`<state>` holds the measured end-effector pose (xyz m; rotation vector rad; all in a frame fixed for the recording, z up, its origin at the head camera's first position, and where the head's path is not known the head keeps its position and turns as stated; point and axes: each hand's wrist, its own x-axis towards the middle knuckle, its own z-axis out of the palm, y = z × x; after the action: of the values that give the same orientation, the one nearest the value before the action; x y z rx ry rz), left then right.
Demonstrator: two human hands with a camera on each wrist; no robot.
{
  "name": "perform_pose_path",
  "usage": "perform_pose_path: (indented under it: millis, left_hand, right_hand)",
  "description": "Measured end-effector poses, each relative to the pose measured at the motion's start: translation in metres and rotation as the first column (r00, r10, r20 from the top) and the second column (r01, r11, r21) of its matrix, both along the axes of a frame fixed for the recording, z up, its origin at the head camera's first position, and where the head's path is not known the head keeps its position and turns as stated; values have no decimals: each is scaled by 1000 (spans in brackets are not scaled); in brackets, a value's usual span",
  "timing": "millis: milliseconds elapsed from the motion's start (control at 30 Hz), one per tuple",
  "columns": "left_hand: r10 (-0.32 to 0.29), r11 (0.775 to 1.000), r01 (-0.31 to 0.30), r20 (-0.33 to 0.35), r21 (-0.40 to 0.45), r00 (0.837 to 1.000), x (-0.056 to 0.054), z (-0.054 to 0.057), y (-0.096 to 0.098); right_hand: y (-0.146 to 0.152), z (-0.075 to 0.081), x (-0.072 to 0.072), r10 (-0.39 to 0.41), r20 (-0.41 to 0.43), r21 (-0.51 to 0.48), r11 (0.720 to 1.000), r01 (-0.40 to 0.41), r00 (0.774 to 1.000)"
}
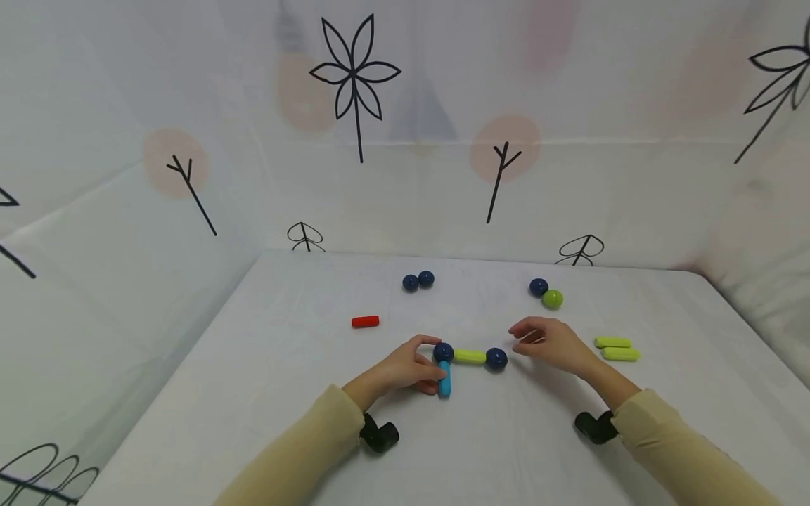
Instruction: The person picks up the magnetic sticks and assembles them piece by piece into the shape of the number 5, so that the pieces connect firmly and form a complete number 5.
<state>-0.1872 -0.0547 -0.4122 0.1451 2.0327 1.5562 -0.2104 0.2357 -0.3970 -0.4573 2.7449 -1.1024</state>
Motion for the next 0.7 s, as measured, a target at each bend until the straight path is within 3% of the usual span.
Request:
perform_pose_path:
  millis: [367,700]
  left_hand:
    - [2,1000,-2,-5,1,1000,0,-2,1]
    - [0,1000,0,-3,4,1000,0,0,1]
  right_hand:
    - [14,2,-6,-61,-70,-9,998,60,996]
    - [27,7,-14,-153,-75,-17,988,152,985]
